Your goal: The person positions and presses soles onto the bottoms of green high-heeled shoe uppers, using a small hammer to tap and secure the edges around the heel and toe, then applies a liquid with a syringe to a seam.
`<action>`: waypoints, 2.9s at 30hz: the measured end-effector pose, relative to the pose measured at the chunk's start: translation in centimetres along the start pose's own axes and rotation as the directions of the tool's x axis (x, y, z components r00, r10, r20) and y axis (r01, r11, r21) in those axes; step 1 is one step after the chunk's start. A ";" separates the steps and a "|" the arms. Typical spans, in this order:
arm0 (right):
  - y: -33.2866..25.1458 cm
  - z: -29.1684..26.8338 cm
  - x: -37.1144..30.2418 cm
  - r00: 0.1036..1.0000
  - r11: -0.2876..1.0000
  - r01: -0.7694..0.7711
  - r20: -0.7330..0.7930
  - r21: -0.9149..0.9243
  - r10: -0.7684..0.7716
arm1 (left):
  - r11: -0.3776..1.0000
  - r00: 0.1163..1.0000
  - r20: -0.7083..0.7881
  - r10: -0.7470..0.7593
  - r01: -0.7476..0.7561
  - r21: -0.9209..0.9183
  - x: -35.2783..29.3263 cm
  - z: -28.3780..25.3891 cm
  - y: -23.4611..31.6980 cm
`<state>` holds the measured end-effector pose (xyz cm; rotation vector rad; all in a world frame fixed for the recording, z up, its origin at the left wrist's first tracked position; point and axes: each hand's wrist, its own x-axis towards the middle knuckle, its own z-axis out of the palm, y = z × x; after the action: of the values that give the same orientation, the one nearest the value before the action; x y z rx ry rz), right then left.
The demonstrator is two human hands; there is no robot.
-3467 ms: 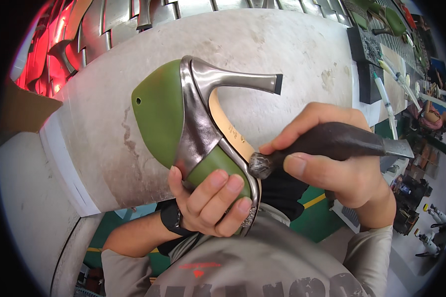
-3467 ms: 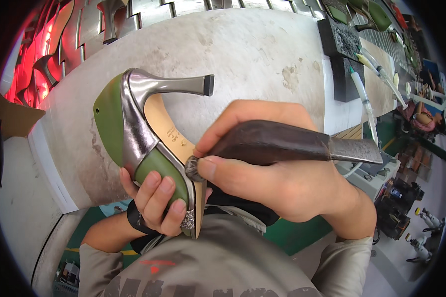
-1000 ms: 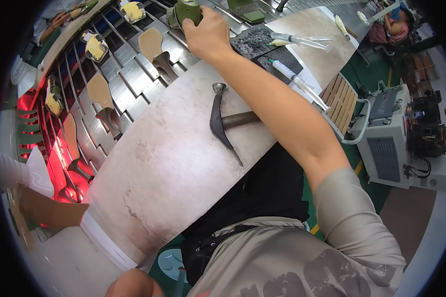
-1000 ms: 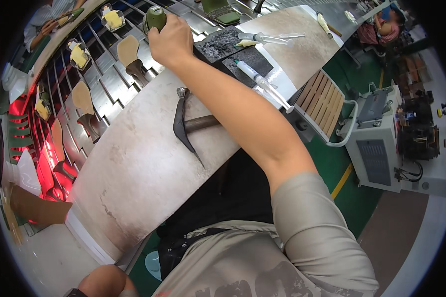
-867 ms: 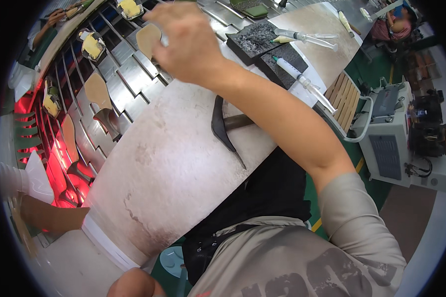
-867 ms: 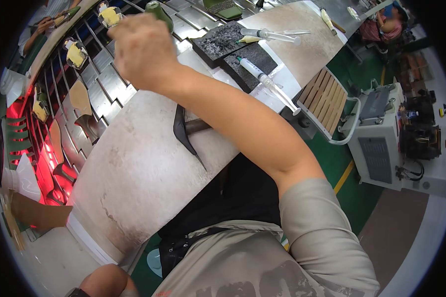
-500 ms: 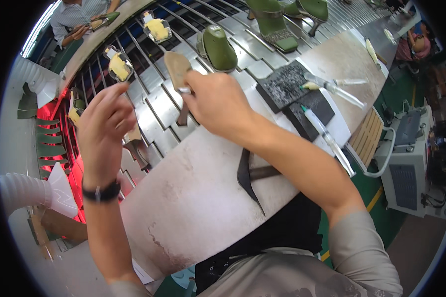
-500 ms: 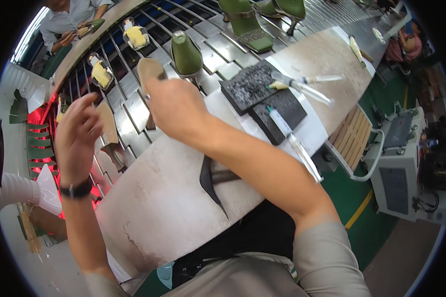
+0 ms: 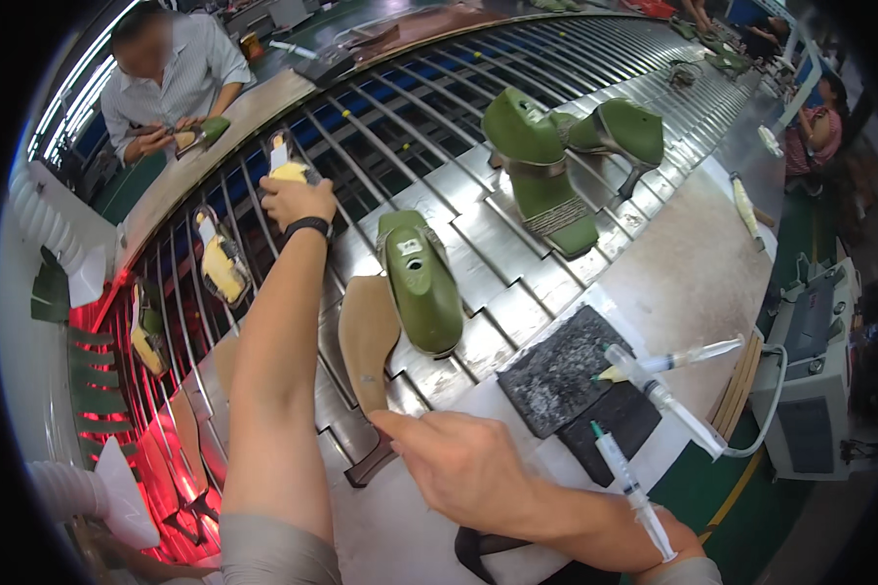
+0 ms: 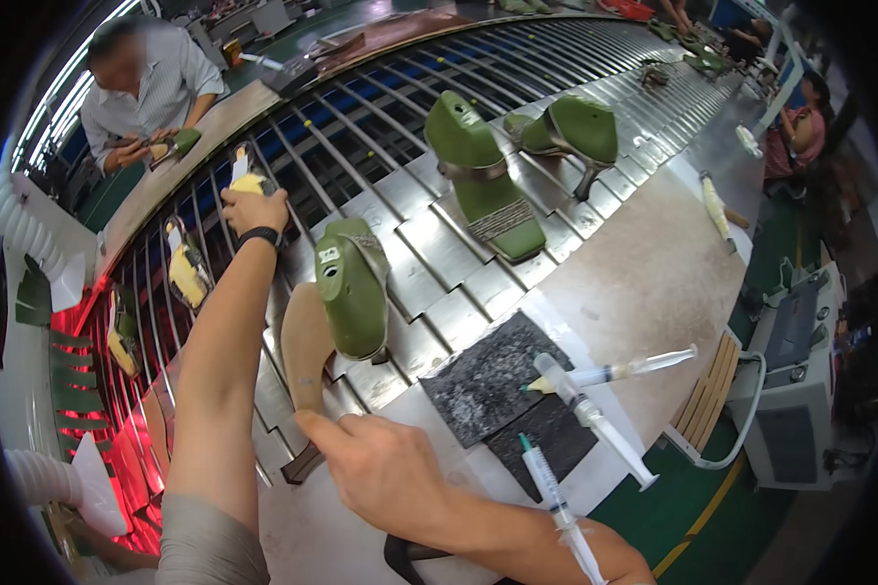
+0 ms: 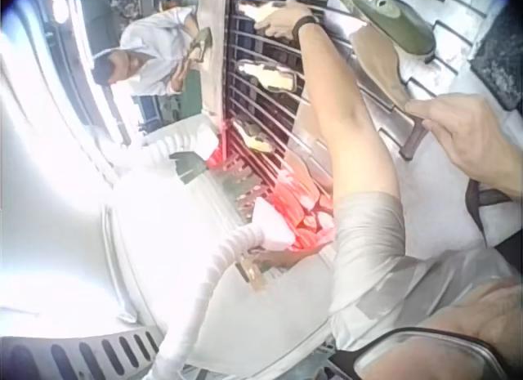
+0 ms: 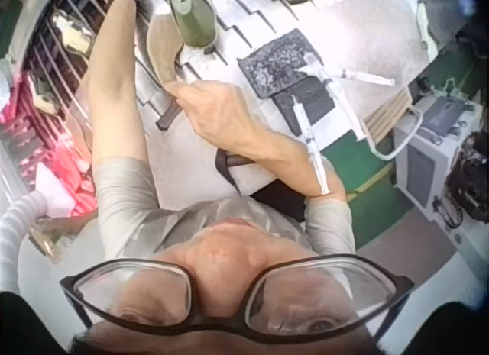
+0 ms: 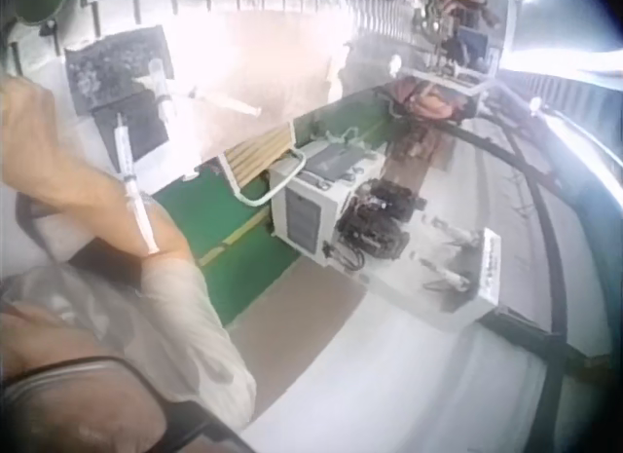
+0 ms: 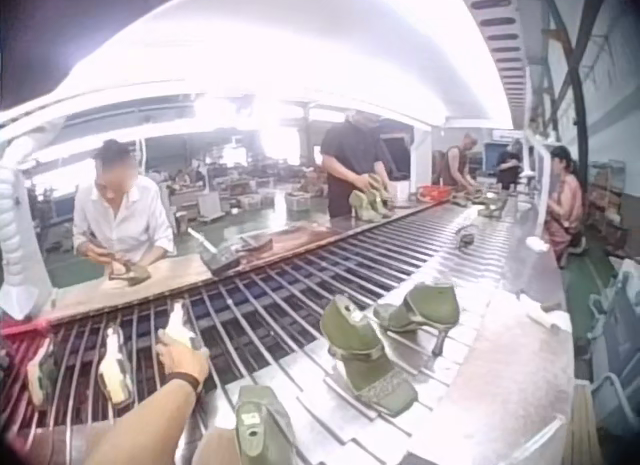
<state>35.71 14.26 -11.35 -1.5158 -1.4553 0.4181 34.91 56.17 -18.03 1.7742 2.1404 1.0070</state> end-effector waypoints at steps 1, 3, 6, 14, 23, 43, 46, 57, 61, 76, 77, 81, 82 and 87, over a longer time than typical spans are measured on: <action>0.0 -0.1 -0.2 0.999 1.000 0.003 0.038 -0.004 -0.002 | 1.000 1.000 0.023 -0.015 0.015 0.000 0.3 -1.0 -0.1; -0.3 -0.1 -0.3 0.996 1.000 -0.018 0.088 -0.018 0.020 | 0.996 0.998 0.061 -0.002 0.007 -0.093 0.3 -3.6 -0.7; 0.6 1.0 -0.3 0.995 0.996 0.085 0.057 0.018 -0.086 | 0.973 0.989 0.135 0.066 -0.034 -0.228 -0.6 -9.5 -3.7; -0.2 0.8 -1.2 0.963 0.954 0.220 0.204 -0.202 -0.178 | 0.749 0.907 0.235 0.349 -0.119 -0.652 -22.4 -36.2 -15.4; -7.9 3.8 -7.1 0.966 0.694 -0.172 -0.020 0.699 0.259 | 0.804 0.804 0.022 0.594 -0.595 0.009 -39.3 -49.7 -35.0; -8.6 7.1 -13.7 0.941 0.707 -0.322 0.292 0.630 0.169 | 0.868 0.896 -0.108 0.430 -0.443 -0.224 -41.6 -47.3 -36.9; -9.1 7.4 -13.2 0.906 0.666 -0.415 0.348 0.620 0.241 | 0.873 0.904 -0.091 0.417 -0.427 -0.235 -41.5 -47.4 -37.1; -8.5 7.3 -13.2 0.882 0.617 -0.468 0.377 0.633 0.283 | 0.893 0.939 -0.049 0.339 -0.338 -0.298 -41.9 -48.3 -36.7; -6.5 7.0 -16.1 0.993 0.984 0.119 -0.041 0.136 -0.115 | 0.902 0.979 0.192 0.073 0.017 -0.431 -42.5 -51.4 -38.0; -10.3 -2.8 -33.4 0.914 0.382 -0.345 0.215 0.857 0.344 | 0.209 0.937 -0.085 0.340 -0.163 -0.964 -30.2 -51.6 -26.7; -9.2 -3.4 -34.9 0.863 0.347 -0.455 0.312 0.820 0.397 | 0.166 0.947 -0.002 0.320 -0.059 -0.984 -30.1 -51.5 -25.5; -6.3 -0.6 -35.5 0.690 0.167 -0.665 0.513 0.728 0.510 | -0.010 0.837 0.285 0.467 0.327 -0.945 -29.6 -51.4 -23.4; -6.4 0.0 -34.5 0.688 0.264 -0.706 0.549 0.657 0.475 | -0.039 0.740 0.368 0.563 0.469 -0.882 -29.7 -51.2 -23.1; -7.7 1.3 -31.6 0.755 0.305 -0.625 0.458 0.718 0.469 | 0.098 0.794 0.394 0.463 0.396 -0.913 -31.2 -49.5 -21.9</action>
<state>22.95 -15.16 -17.13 -1.0712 -0.5248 1.4933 -0.84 7.36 -2.42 1.0393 0.4697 1.1682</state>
